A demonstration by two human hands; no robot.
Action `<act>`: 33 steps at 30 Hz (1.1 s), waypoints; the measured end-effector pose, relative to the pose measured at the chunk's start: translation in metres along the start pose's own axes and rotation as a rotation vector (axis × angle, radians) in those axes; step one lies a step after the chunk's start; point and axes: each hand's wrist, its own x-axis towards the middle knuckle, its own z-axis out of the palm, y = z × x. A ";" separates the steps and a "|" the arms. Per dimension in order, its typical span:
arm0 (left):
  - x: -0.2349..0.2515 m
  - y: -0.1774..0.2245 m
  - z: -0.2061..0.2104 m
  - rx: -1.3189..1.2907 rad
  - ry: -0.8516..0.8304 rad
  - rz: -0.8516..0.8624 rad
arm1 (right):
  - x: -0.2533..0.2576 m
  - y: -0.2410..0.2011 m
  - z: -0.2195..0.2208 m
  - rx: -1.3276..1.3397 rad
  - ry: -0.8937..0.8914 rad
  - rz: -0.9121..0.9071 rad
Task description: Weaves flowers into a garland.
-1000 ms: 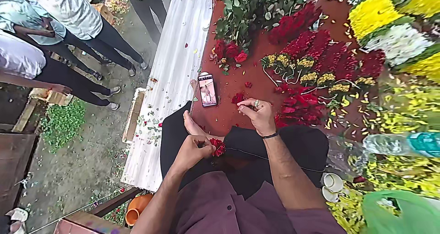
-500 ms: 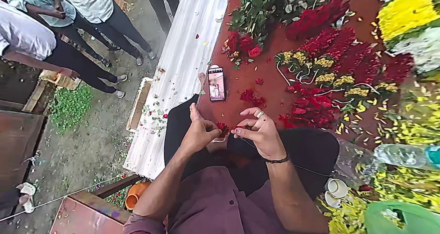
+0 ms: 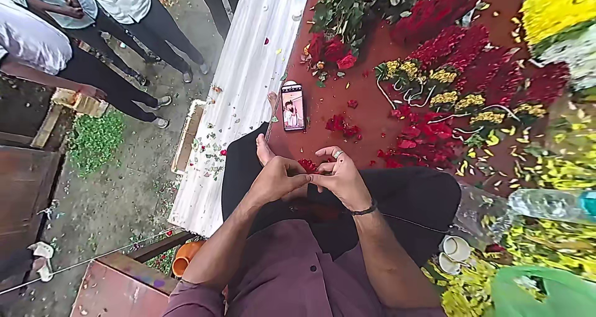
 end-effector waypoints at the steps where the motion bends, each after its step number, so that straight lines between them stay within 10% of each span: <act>1: 0.001 0.000 0.001 -0.003 0.004 0.011 | 0.001 0.001 -0.001 -0.019 -0.006 0.020; 14: 0.010 -0.004 -0.015 0.006 0.051 -0.197 | 0.009 0.019 -0.025 -0.228 -0.296 0.016; 20: 0.009 -0.007 -0.025 0.006 0.130 -0.242 | 0.012 0.017 -0.033 -0.267 -0.154 -0.174; 25: 0.007 0.010 -0.022 0.372 0.128 -0.305 | 0.000 0.007 -0.027 -0.160 -0.361 -0.280; 29: -0.011 0.064 -0.018 0.521 -0.347 -0.027 | -0.001 -0.006 -0.028 0.001 -0.297 -0.416; 33: -0.005 0.086 -0.011 0.022 -0.478 0.399 | 0.016 0.018 -0.039 0.150 -0.449 -0.207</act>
